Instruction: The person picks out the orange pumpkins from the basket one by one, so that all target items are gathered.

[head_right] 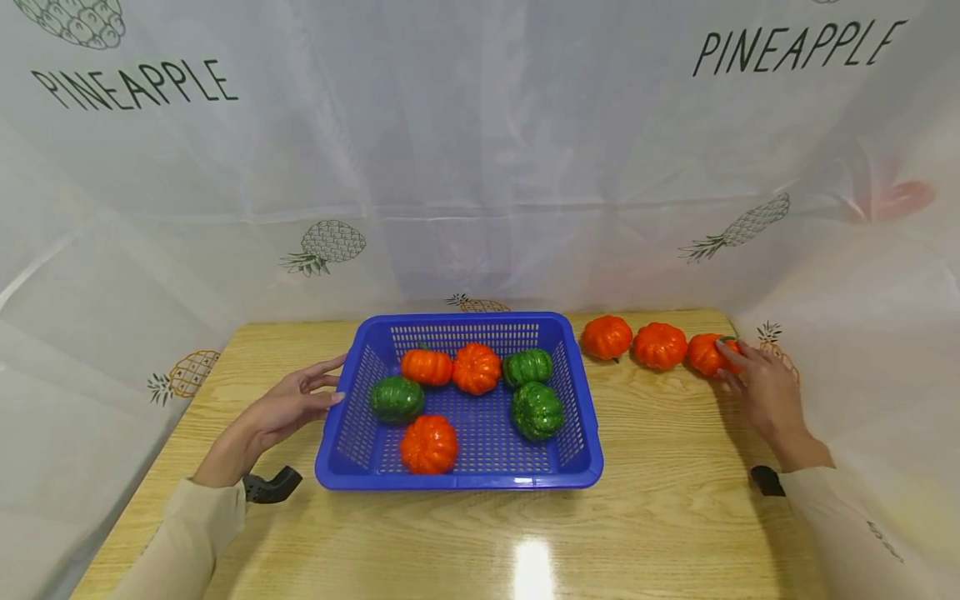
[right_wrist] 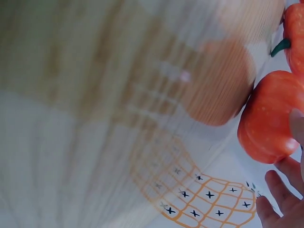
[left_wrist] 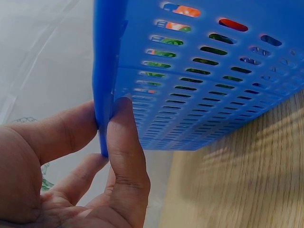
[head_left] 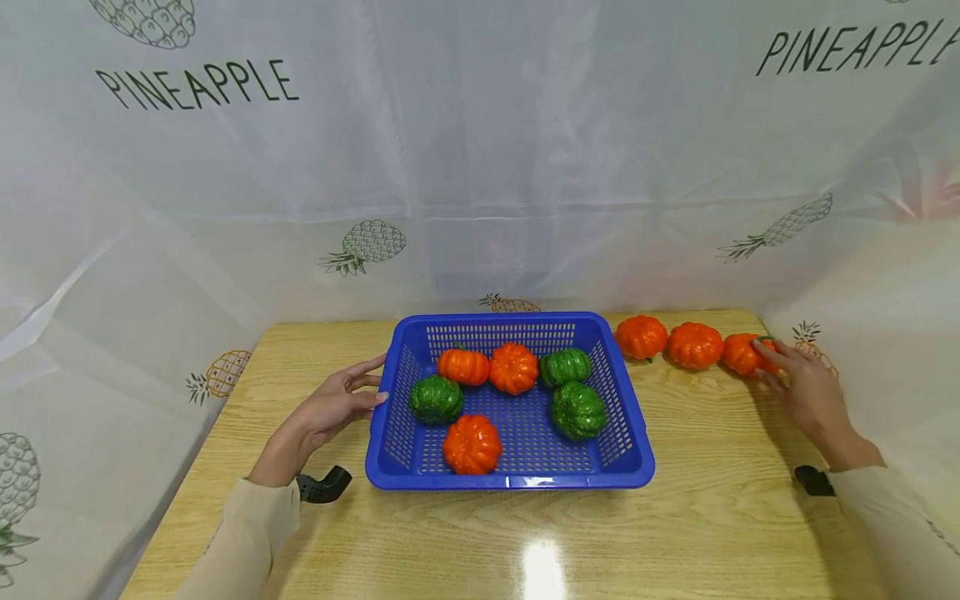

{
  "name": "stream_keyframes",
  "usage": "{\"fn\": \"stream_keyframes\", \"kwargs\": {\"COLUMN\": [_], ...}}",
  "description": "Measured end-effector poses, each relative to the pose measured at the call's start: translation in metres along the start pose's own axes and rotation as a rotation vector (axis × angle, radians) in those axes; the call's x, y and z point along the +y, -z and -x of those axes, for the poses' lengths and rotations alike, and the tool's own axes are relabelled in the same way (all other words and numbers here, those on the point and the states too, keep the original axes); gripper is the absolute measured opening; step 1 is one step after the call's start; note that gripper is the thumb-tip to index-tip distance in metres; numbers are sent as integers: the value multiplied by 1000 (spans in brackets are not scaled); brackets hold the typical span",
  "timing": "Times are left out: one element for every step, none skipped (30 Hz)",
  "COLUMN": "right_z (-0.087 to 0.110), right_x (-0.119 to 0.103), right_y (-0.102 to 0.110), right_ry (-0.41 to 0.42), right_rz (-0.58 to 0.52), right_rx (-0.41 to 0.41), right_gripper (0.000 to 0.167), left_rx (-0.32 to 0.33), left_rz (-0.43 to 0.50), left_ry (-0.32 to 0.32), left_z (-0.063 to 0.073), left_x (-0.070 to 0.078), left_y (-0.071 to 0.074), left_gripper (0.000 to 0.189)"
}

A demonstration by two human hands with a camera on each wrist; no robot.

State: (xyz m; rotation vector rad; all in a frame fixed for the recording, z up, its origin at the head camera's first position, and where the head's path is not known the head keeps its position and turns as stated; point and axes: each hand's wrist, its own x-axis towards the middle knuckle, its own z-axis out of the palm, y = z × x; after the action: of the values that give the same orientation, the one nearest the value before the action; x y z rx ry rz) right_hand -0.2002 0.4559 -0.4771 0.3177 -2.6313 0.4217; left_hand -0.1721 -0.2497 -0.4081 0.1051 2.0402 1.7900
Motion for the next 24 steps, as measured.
{"fn": "stream_keyframes", "kwargs": {"right_z": [0,-1,-2,-2,-2,-3,-3,-2,-2,-1,0,1,2,3,4,5,6,6,6,6,5,4,2,0], "right_x": [0,0,-1,-1,-1,-2,-2,-3,-3,-4,-4,-5,-5,-6,-7,-8,-9,-10,-12,-14,-17,-20,-24,-29], "right_y": [0,-1,-1,-1,-2,-2,-2,-2,-2,-1,-1,0,1,2,4,5,7,9,11,14,17,21,25,29], "right_ry": [-1,-1,-4,-7,-10,-12,-14,-19,-26,-31,-37,-42,-49,-54,-56,-56,-57,-55,-54,-54,-54,-56,-63,-67], "right_rz": [-1,0,-1,-2,-3,-7,-16,-24,-31,-39,-50,-62,-73,-80,-84,-87,-90,-85,-80,-72,-58,-49,-41,-34], "right_rx": [1,2,3,4,6,11,16,17,15,12,9,4,-4,-13,-21,-28,-34,-36,-37,-35,-25,-11,5,25], "right_gripper": [56,57,57,57,57,56,56,55,55,55,56,56,57,57,56,56,54,52,50,48,46,45,43,42], "left_rx": [1,2,2,3,3,3,1,-1,-2,-4,-6,-7,-8,-7,-5,-2,0,3,4,6,6,7,6,6], "left_rz": [-1,-2,-2,-1,1,2,3,4,5,5,4,4,4,4,4,5,7,8,8,9,9,9,9,8], "left_ry": [1,2,2,2,2,2,1,0,-1,-2,-3,-3,-5,-5,-4,-3,-1,2,4,6,8,10,10,11], "left_z": [0,0,0,0,0,0,0,0,0,0,0,1,1,1,1,1,1,1,1,1,1,1,1,1], "left_x": [0,-1,-1,-1,-1,-1,-2,-2,-2,-2,-3,-3,-3,-3,-3,-3,-2,-2,-2,-1,-1,0,0,1], "left_y": [0,0,0,0,0,0,0,0,0,0,0,0,0,0,0,0,0,0,-1,-1,-1,-1,-1,-1], "left_gripper": [75,75,75,75,75,75,75,75,75,75,75,75,75,75,75,75,75,75,75,75,75,76,76,76]}}
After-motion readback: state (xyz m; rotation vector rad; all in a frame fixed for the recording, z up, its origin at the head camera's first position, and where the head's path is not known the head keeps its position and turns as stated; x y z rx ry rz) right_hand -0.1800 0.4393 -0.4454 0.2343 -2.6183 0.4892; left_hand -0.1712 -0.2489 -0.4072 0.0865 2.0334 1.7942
